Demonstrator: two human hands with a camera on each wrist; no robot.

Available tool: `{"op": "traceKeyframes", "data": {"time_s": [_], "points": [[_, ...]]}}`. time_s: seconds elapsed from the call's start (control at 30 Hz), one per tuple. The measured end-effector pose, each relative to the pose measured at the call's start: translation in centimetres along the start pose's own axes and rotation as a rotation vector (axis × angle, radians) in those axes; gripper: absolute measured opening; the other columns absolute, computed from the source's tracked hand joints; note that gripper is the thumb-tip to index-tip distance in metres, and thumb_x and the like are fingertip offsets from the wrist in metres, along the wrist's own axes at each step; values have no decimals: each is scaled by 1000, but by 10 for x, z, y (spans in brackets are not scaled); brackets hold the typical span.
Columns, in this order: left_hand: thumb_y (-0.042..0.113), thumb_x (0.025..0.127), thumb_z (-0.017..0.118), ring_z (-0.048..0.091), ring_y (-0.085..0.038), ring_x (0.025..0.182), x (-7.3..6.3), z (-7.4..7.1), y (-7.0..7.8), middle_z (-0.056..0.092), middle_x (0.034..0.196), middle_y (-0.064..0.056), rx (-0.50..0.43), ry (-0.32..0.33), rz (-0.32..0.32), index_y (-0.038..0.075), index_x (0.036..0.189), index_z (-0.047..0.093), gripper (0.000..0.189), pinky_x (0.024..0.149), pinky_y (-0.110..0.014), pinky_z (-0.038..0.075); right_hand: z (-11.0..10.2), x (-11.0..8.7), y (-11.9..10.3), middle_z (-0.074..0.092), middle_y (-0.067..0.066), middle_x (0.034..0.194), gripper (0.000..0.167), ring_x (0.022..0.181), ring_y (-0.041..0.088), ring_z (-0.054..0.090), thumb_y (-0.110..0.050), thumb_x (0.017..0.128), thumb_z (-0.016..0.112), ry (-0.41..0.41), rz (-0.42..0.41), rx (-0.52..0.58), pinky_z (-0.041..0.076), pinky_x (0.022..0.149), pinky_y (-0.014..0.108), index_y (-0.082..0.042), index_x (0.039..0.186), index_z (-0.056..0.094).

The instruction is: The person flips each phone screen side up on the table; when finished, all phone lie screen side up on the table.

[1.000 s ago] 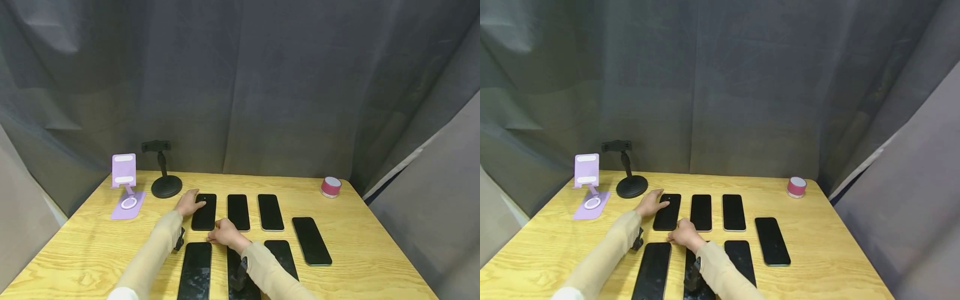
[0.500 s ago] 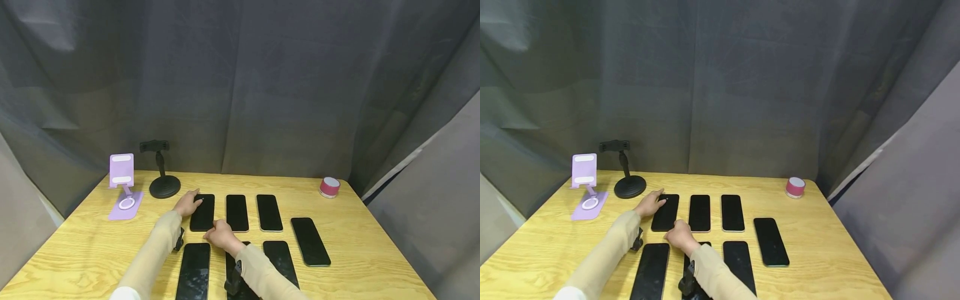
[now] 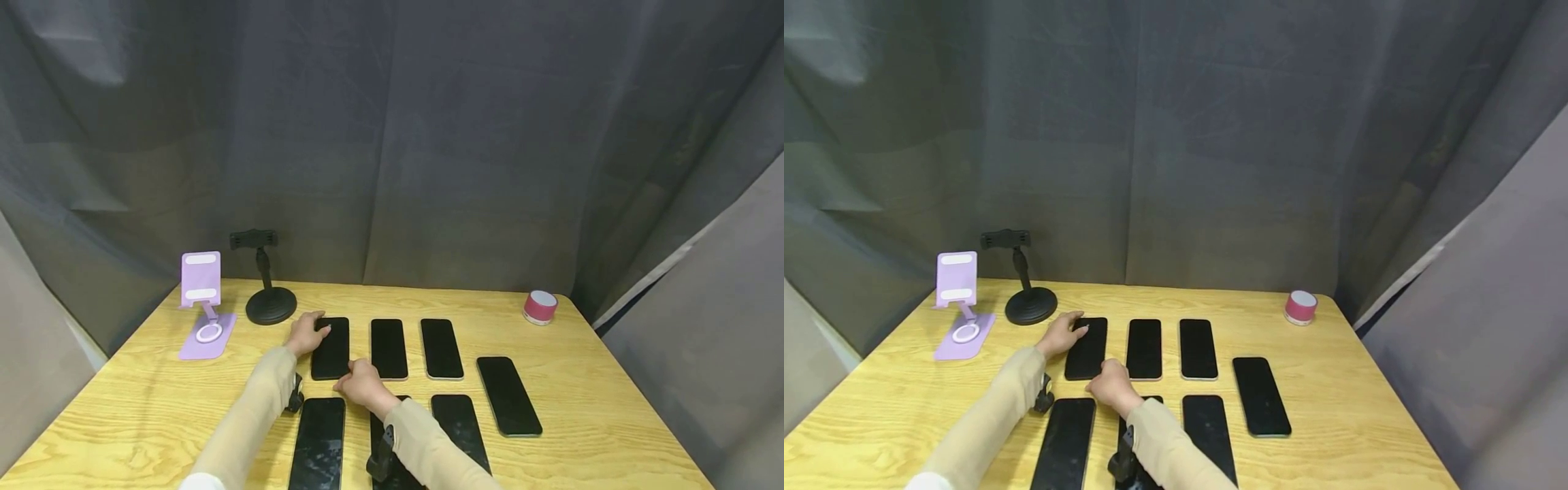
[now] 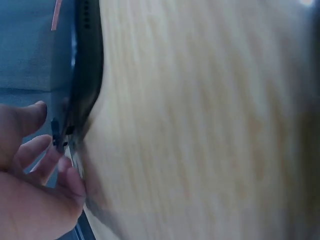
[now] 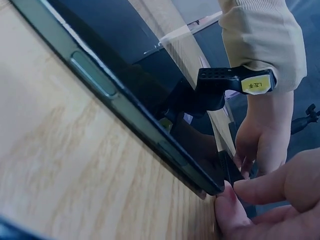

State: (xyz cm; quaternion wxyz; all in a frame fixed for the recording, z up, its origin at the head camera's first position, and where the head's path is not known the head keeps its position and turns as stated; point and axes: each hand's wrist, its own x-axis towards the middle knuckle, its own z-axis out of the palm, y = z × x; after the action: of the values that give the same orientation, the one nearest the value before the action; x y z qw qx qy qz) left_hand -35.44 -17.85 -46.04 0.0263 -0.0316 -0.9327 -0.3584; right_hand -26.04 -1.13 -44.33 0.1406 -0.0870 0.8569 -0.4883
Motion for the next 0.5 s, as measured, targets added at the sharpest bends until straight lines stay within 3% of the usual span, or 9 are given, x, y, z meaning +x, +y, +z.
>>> {"op": "traceKeyframes", "data": {"time_s": [0.27, 0.43, 0.5], "points": [[12, 84, 73, 50, -46, 114, -2, -3, 2, 50, 125, -34, -28, 94, 30, -10, 133, 48, 59, 99, -54, 42, -1, 1, 0, 64, 6, 66, 52, 49, 11, 40, 2, 86, 63, -9, -16, -17, 31, 52, 22, 17, 132, 45], [10, 80, 77, 49, -48, 119, -4, -6, 4, 50, 130, -36, -88, 91, -58, -11, 139, 38, 73, 100, -53, 43, 0, 1, 0, 65, 13, 70, 48, 47, 11, 37, 2, 86, 63, -23, -18, -19, 30, 53, 21, 16, 130, 48], [12, 80, 77, 48, -48, 121, -5, -6, 5, 49, 132, -35, -121, 90, -112, -11, 141, 34, 78, 102, -52, 43, 0, 1, 1, 68, 21, 91, 39, 45, 10, 34, 1, 87, 62, -22, -20, -25, 29, 51, 22, 16, 122, 55]]}}
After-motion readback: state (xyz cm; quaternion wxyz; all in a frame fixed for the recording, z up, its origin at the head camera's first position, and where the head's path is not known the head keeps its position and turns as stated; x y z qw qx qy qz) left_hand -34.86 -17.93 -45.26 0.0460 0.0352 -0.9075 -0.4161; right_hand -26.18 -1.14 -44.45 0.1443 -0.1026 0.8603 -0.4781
